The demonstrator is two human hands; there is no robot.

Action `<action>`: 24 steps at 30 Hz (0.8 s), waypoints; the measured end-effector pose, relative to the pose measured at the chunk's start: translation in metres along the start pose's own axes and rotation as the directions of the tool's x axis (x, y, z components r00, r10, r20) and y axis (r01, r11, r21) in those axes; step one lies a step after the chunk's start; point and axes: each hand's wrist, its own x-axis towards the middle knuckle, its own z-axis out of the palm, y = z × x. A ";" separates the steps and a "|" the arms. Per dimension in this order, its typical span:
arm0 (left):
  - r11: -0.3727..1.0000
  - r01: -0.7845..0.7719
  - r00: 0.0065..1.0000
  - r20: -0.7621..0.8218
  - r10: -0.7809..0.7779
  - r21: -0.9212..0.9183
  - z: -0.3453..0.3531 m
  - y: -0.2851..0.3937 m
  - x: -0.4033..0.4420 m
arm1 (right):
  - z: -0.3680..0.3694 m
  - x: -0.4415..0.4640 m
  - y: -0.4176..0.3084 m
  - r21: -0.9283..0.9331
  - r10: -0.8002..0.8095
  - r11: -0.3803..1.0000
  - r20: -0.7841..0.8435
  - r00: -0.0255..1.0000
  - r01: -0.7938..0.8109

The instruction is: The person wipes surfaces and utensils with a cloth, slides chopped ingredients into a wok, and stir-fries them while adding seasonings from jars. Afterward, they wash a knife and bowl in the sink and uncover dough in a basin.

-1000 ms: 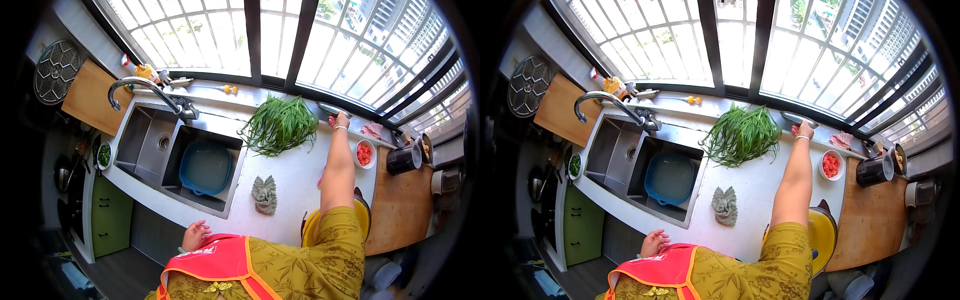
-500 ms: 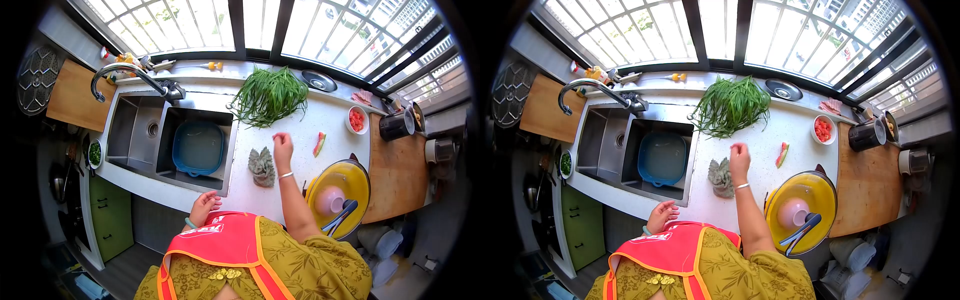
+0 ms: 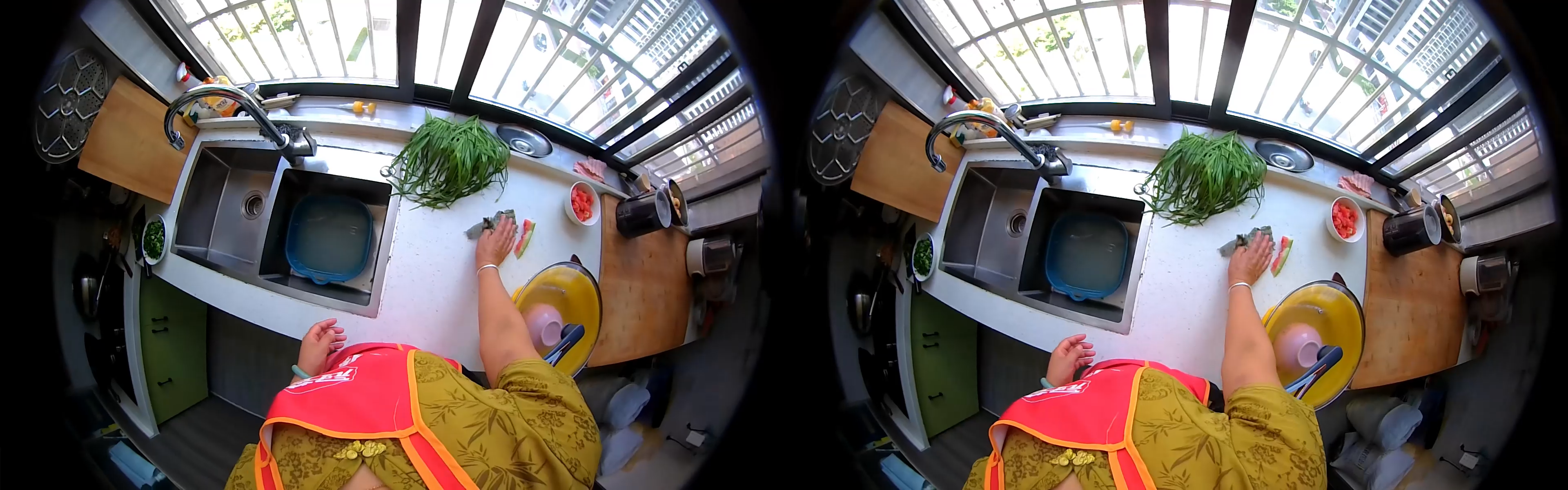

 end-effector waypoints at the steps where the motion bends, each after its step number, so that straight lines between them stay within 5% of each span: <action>1: 0.999 0.010 1.000 -0.010 -0.010 -0.036 -0.002 -0.004 -0.002 | -0.001 0.006 -0.011 0.003 -0.008 1.000 0.006 1.000 0.008; 8: 0.989 0.028 0.997 -0.063 -0.038 -0.147 0.006 -0.007 0.001 | -0.005 -0.054 -0.097 0.196 -0.554 0.830 0.185 0.812 0.522; 12: 0.995 0.018 1.000 0.002 -0.019 0.094 0.025 0.009 0.006 | -0.004 -0.125 -0.139 0.440 -0.754 0.649 0.258 0.605 0.621; 14: 0.996 -0.026 0.998 0.062 0.020 0.087 0.028 0.009 0.011 | -0.010 -0.144 -0.156 0.542 -0.826 0.519 0.117 0.552 0.661; 16: 0.983 -0.047 0.998 0.054 0.038 0.177 0.031 0.009 0.006 | -0.025 -0.158 -0.164 0.817 -0.813 0.534 0.426 0.397 0.218; 17: 0.984 -0.063 0.998 0.034 0.058 0.166 0.029 0.007 0.006 | -0.034 -0.164 -0.171 0.827 -0.830 0.513 0.409 0.378 0.231; 19: 0.986 -0.086 0.994 0.077 0.075 0.142 0.026 -0.001 0.003 | -0.074 -0.177 -0.186 0.804 -0.746 0.513 0.590 0.309 -0.300; 20: 0.987 -0.103 0.994 0.053 0.097 0.126 0.025 -0.002 0.002 | -0.101 -0.176 -0.195 0.815 -0.767 0.505 0.575 0.286 -0.285; 22: 0.986 -0.097 0.994 0.070 0.088 0.134 0.022 -0.005 -0.002 | -0.156 -0.178 -0.207 0.800 -0.837 0.521 0.548 0.007 -0.298; 24: 0.960 -0.225 0.973 0.089 0.213 0.165 0.021 -0.011 -0.008 | -0.195 -0.189 -0.209 0.911 -0.932 0.356 0.331 -0.146 -0.207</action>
